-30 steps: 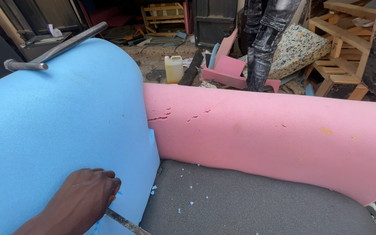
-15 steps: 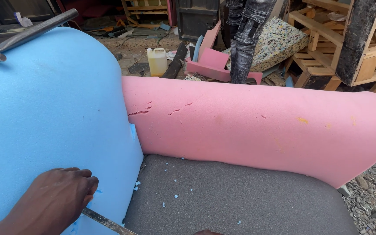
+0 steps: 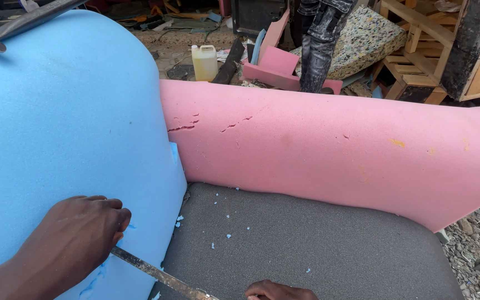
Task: Cutting a large piece of blue upholstery foam using a hacksaw blade
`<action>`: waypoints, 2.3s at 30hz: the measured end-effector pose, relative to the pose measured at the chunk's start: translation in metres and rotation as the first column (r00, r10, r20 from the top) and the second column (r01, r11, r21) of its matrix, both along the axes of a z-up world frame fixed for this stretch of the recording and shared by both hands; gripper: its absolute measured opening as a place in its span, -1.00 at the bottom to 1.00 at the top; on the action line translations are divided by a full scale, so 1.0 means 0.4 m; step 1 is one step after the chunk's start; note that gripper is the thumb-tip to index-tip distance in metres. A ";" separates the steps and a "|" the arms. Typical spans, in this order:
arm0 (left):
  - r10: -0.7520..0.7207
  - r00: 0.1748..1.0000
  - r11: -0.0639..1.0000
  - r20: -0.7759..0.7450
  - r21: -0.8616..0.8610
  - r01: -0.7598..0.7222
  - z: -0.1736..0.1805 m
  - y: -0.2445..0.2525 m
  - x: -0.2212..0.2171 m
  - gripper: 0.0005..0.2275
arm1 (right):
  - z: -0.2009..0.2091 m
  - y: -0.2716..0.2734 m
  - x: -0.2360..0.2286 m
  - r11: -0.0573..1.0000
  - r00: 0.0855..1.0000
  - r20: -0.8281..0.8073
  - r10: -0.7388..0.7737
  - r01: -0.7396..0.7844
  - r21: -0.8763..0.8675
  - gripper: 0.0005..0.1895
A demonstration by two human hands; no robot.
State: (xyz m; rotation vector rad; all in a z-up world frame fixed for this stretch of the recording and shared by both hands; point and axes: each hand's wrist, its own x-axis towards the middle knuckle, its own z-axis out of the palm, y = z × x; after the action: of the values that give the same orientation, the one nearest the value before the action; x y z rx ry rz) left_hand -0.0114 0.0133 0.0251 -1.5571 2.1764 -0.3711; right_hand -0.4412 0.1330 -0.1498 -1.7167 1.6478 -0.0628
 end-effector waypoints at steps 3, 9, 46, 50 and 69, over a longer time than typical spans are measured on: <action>-0.062 0.995 0.996 -0.082 -0.064 0.057 -0.006 0.002 -0.005 -0.73 | -0.115 0.020 -0.014 0.946 0.984 0.039 -0.175 0.179 -0.271 -0.81; -0.206 0.973 0.974 -0.101 -0.121 0.194 -0.015 0.004 -0.003 -0.67 | -0.067 0.051 -0.022 0.948 0.981 0.086 -0.175 0.191 -0.256 -0.63; -0.146 0.986 0.989 -0.077 -0.048 0.143 0.016 0.011 -0.018 -0.71 | -0.039 0.039 -0.019 0.980 0.986 0.078 -0.148 0.156 -0.124 -0.74; -0.138 0.989 0.989 -0.057 -0.065 0.134 0.017 0.014 -0.016 -0.72 | -0.041 0.040 -0.021 0.981 0.991 0.098 -0.091 0.106 -0.162 -0.73; -0.123 0.991 0.991 -0.046 -0.049 0.121 -0.012 -0.001 -0.046 -0.64 | 0.439 -0.161 0.240 0.990 0.939 0.342 -0.042 0.086 -0.114 -0.65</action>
State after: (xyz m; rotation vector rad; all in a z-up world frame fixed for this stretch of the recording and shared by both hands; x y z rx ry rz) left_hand -0.0296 0.0128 0.0204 -1.4755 2.3231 -0.4290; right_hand -0.3452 0.0687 0.0260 -1.6363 1.4653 -0.4795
